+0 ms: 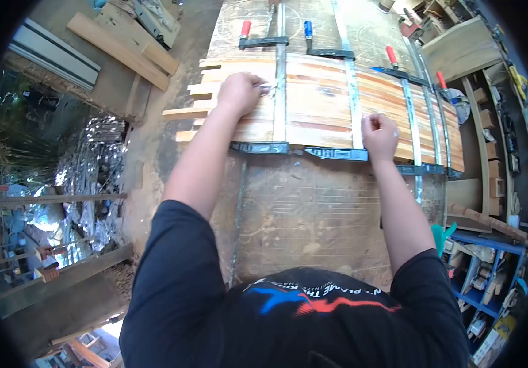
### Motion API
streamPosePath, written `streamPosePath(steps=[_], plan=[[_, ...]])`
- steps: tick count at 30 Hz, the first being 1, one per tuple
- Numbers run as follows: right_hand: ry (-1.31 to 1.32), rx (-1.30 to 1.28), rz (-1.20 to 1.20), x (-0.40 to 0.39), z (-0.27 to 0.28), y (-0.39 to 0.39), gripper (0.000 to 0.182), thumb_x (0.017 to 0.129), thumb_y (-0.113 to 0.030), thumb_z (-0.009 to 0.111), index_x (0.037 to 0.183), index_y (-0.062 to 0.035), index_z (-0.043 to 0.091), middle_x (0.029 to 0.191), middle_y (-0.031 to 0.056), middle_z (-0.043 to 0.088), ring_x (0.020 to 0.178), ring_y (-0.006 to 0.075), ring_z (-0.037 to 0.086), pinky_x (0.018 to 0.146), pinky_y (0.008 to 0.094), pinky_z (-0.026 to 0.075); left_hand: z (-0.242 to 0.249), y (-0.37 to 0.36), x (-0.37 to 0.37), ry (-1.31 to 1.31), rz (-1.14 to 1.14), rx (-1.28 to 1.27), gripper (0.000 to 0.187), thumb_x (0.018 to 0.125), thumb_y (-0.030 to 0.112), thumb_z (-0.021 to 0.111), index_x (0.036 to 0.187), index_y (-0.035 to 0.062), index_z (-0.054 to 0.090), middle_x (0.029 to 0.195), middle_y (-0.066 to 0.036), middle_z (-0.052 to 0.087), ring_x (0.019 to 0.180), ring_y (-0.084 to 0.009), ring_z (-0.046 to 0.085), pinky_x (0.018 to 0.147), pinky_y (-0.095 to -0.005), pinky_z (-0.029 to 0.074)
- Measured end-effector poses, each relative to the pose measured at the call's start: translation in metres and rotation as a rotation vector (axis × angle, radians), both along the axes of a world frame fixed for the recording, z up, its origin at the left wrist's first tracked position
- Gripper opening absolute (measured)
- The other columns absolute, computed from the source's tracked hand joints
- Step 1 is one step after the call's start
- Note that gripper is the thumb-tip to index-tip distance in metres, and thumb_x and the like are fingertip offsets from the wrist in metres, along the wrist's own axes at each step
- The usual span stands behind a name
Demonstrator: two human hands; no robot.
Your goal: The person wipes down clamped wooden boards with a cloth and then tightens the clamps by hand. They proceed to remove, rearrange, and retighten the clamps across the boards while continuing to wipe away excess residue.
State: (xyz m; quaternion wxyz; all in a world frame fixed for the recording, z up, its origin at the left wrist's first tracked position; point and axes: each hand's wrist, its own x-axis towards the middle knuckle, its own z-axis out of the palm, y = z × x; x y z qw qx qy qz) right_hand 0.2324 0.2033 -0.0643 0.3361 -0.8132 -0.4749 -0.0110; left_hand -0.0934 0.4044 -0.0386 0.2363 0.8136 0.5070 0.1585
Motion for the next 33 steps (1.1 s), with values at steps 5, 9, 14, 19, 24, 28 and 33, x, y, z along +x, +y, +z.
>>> streamPosePath(steps=[5,9,14,19,24,28,33], plan=[[-0.157,0.052,0.047,0.001,-0.007,-0.003,0.019,0.084,-0.031,0.077,0.084,-0.0131,0.073,0.086,0.0066,0.072,0.093,0.0283,0.066,0.095,0.0435,0.047,0.030,0.027,-0.114,0.141,0.425,-0.176,0.024,0.091,0.029,0.076,0.112,0.0179,0.082,0.111,-0.012,0.078,0.101,-0.0296,0.075,0.094,-0.0418,0.058],[-0.143,0.097,0.045,-0.005,-0.003,-0.004,0.020,0.085,-0.032,0.077,0.084,-0.0123,0.072,0.085,0.0061,0.072,0.093,0.0277,0.066,0.095,0.0428,0.047,0.037,0.058,-0.258,0.811,0.391,0.030,0.021,0.089,0.026,0.076,0.103,0.0111,0.081,0.109,-0.016,0.077,0.103,-0.0357,0.075,0.090,-0.0479,0.058],[-0.172,0.114,0.007,-0.010,0.002,-0.003,0.020,0.087,-0.030,0.076,0.081,-0.0114,0.071,0.084,0.0057,0.071,0.089,0.0270,0.066,0.093,0.0420,0.047,0.075,0.063,-0.195,0.321,0.260,0.117,0.026,0.089,0.027,0.076,0.108,0.0107,0.081,0.100,-0.016,0.078,0.089,-0.0312,0.076,0.082,-0.0410,0.058],[-0.175,0.092,0.013,-0.008,0.004,-0.004,0.019,0.087,-0.028,0.075,0.080,-0.0113,0.070,0.083,0.0058,0.071,0.088,0.0273,0.066,0.091,0.0420,0.047,0.020,0.057,-0.028,0.348,0.151,0.109,0.024,0.094,0.028,0.073,0.112,0.0137,0.081,0.102,-0.016,0.078,0.094,-0.0344,0.074,0.086,-0.0440,0.058],[-0.175,0.066,0.015,-0.008,0.000,-0.003,0.018,0.087,-0.027,0.075,0.080,-0.0115,0.070,0.082,0.0056,0.071,0.089,0.0269,0.066,0.091,0.0421,0.047,-0.020,0.064,0.049,-0.109,0.088,0.289,0.021,0.095,0.026,0.069,0.104,0.0118,0.081,0.098,-0.016,0.077,0.095,-0.0381,0.074,0.089,-0.0481,0.058],[-0.175,0.087,0.045,-0.005,-0.003,-0.006,0.017,0.087,-0.027,0.075,0.081,-0.0114,0.071,0.083,0.0059,0.071,0.090,0.0274,0.065,0.092,0.0423,0.047,-0.024,0.090,0.020,0.055,0.186,0.255,0.016,0.092,0.016,0.068,0.100,0.0089,0.080,0.101,-0.018,0.077,0.096,-0.0383,0.074,0.089,-0.0488,0.058],[-0.139,0.094,0.013,-0.008,0.001,-0.004,0.017,0.087,-0.027,0.075,0.081,-0.0112,0.071,0.083,0.0060,0.071,0.091,0.0279,0.065,0.093,0.0424,0.047,0.044,0.179,-0.117,0.531,0.433,0.145,0.024,0.089,0.019,0.077,0.107,0.0031,0.079,0.104,-0.020,0.078,0.100,-0.0323,0.076,0.086,-0.0432,0.060]])
